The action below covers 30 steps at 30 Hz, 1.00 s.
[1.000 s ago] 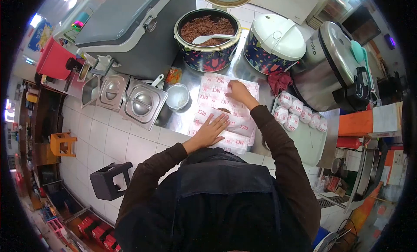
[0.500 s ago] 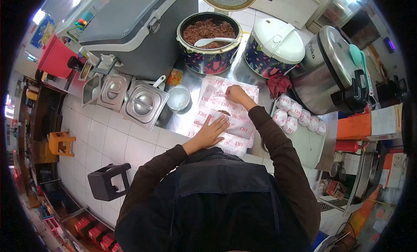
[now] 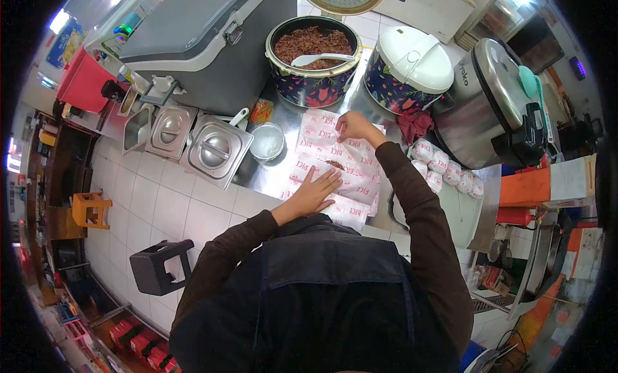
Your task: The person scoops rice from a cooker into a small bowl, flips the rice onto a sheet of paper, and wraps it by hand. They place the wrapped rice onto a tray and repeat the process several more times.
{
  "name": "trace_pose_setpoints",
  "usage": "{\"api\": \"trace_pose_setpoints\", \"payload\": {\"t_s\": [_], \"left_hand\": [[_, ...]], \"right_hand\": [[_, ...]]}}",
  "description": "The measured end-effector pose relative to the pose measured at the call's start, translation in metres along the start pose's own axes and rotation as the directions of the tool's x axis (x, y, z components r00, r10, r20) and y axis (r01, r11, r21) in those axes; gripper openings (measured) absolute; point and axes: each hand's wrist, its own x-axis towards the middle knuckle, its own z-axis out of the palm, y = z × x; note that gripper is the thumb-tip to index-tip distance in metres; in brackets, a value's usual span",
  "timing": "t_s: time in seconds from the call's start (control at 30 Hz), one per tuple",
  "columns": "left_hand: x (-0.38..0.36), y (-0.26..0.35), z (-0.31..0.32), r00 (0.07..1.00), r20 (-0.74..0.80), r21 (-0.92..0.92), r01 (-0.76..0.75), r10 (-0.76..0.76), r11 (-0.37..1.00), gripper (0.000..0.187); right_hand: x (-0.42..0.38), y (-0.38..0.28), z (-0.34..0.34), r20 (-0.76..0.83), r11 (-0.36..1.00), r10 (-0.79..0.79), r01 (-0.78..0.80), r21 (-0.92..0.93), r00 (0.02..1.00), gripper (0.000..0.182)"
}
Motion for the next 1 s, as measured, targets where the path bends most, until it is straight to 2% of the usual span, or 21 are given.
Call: {"api": "trace_pose_setpoints", "payload": {"t_s": [0.13, 0.23, 0.33, 0.43, 0.53, 0.63, 0.73, 0.87, 0.93, 1.0], "left_hand": [[0.000, 0.001, -0.004, 1.000, 0.003, -0.029, 0.007, -0.007, 1.000, 0.060], [-0.001, 0.001, -0.005, 1.000, -0.007, -0.059, 0.015, -0.015, 0.998, 0.060], [-0.001, 0.000, -0.007, 0.999, -0.022, -0.066, 0.032, -0.033, 0.997, 0.060], [0.000, -0.001, -0.009, 0.998, -0.043, -0.088, 0.030, -0.034, 0.996, 0.060], [0.002, -0.001, -0.009, 0.998, -0.056, -0.090, 0.022, -0.027, 0.996, 0.060], [0.003, -0.001, -0.008, 0.997, -0.061, -0.070, 0.032, -0.037, 0.997, 0.059], [0.004, 0.000, -0.008, 0.997, -0.072, -0.059, 0.035, -0.039, 0.998, 0.058], [0.005, 0.000, -0.011, 0.996, -0.078, -0.114, 0.030, -0.039, 0.993, 0.060], [0.005, 0.000, -0.011, 0.991, -0.131, -0.061, 0.023, -0.031, 0.998, 0.056], [0.006, -0.001, -0.010, 0.979, -0.204, -0.044, 0.012, -0.020, 0.999, 0.052]], "right_hand": [[-0.006, -0.006, -0.011, 0.018, 0.998, -0.064, 0.064, 0.008, 0.998, 0.036], [-0.004, 0.000, -0.014, 0.060, 0.989, -0.074, 0.066, 0.132, 0.995, 0.035], [-0.003, 0.007, -0.009, -0.043, 0.984, -0.130, 0.134, 0.113, 0.991, 0.033], [-0.011, 0.006, -0.002, -0.061, 0.989, -0.064, 0.071, 0.127, 0.996, 0.032], [-0.018, 0.000, -0.005, -0.048, 0.998, -0.034, 0.036, 0.052, 0.998, 0.036], [-0.023, -0.007, -0.009, -0.034, 0.998, -0.033, 0.035, 0.060, 0.999, 0.035], [-0.027, -0.014, -0.012, -0.001, 0.997, -0.061, 0.061, 0.044, 0.998, 0.029], [-0.031, -0.016, -0.007, -0.074, 0.988, -0.155, 0.153, -0.033, 0.985, 0.025], [-0.031, -0.012, 0.001, -0.118, 0.970, -0.237, 0.228, -0.085, 0.964, 0.026], [-0.037, -0.016, -0.002, -0.081, 0.985, -0.168, 0.171, 0.024, 0.982, 0.029]]}}
